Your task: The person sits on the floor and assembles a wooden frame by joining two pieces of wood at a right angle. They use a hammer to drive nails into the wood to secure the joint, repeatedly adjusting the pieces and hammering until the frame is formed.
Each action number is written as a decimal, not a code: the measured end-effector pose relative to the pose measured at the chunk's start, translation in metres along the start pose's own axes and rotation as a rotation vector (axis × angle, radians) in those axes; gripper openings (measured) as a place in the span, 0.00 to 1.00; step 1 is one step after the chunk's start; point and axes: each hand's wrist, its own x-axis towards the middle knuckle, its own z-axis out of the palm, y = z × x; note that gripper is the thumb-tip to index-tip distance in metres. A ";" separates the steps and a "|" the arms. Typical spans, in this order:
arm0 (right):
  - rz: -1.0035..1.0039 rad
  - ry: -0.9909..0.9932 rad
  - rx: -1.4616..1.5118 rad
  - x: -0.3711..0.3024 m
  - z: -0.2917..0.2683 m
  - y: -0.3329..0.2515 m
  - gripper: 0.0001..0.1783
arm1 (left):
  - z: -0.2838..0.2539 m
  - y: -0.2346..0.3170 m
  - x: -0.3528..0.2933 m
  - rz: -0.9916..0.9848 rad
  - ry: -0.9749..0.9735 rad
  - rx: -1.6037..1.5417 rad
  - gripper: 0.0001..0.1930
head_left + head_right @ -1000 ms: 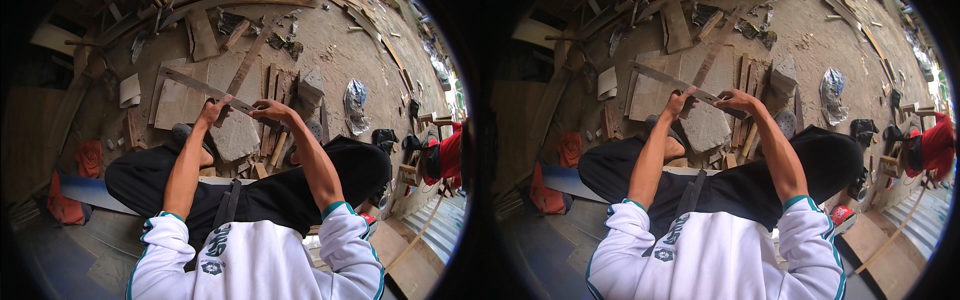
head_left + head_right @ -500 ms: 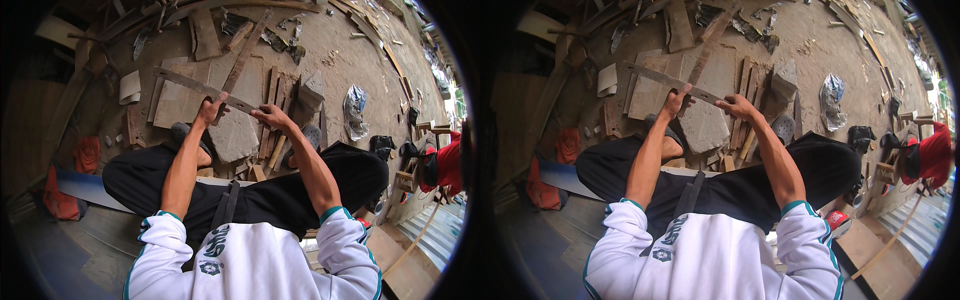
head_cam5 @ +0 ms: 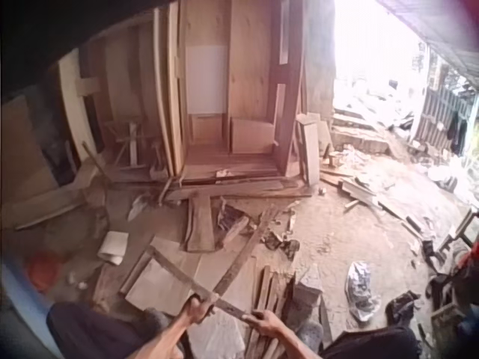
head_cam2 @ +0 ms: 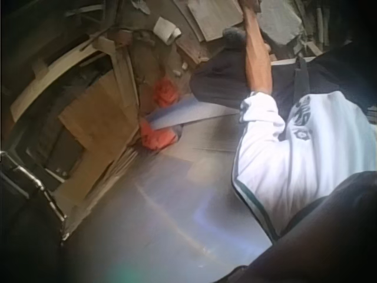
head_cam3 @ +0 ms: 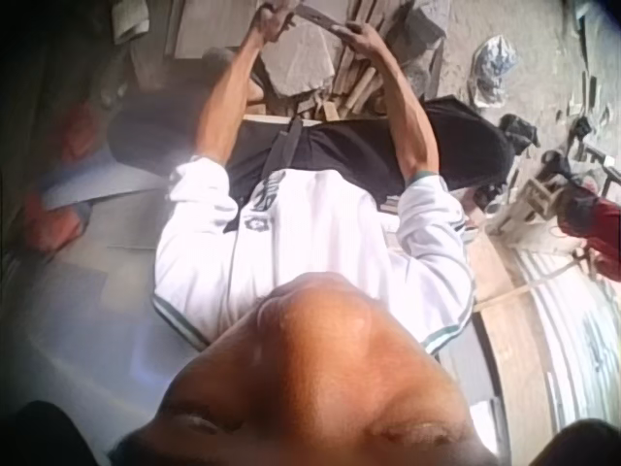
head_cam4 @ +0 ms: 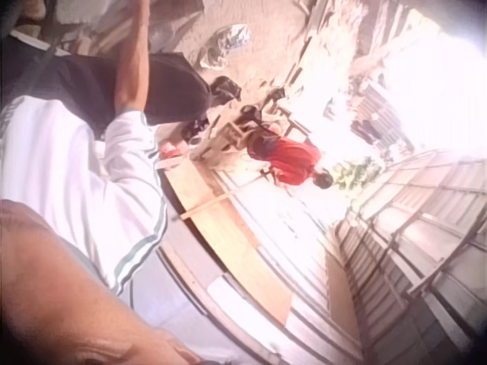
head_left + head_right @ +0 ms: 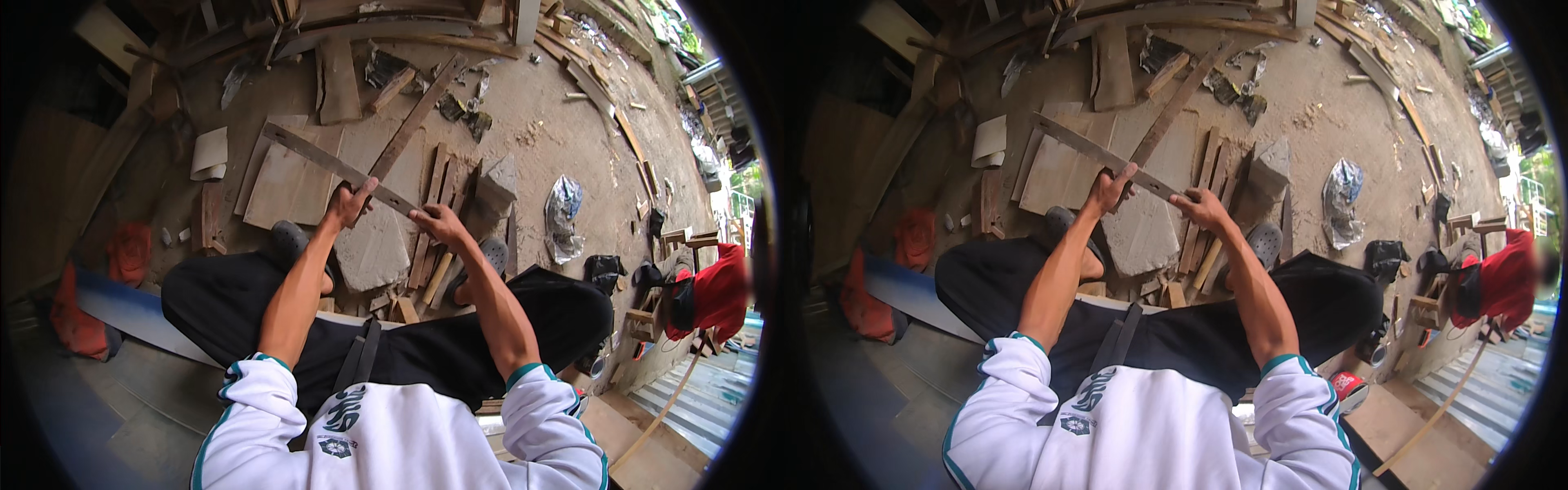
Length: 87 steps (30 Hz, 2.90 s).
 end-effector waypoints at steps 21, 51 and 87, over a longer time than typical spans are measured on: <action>-0.052 0.179 0.079 -0.019 -0.023 -0.016 0.26 | 0.012 0.033 0.030 0.021 -0.056 -0.054 0.28; -0.012 -0.093 0.027 -0.010 -0.053 -0.017 0.26 | -0.017 0.019 0.024 -0.043 0.018 -0.282 0.26; 0.422 0.290 0.260 0.018 0.018 0.173 0.24 | -0.017 -0.078 0.006 -0.309 -0.017 -0.158 0.27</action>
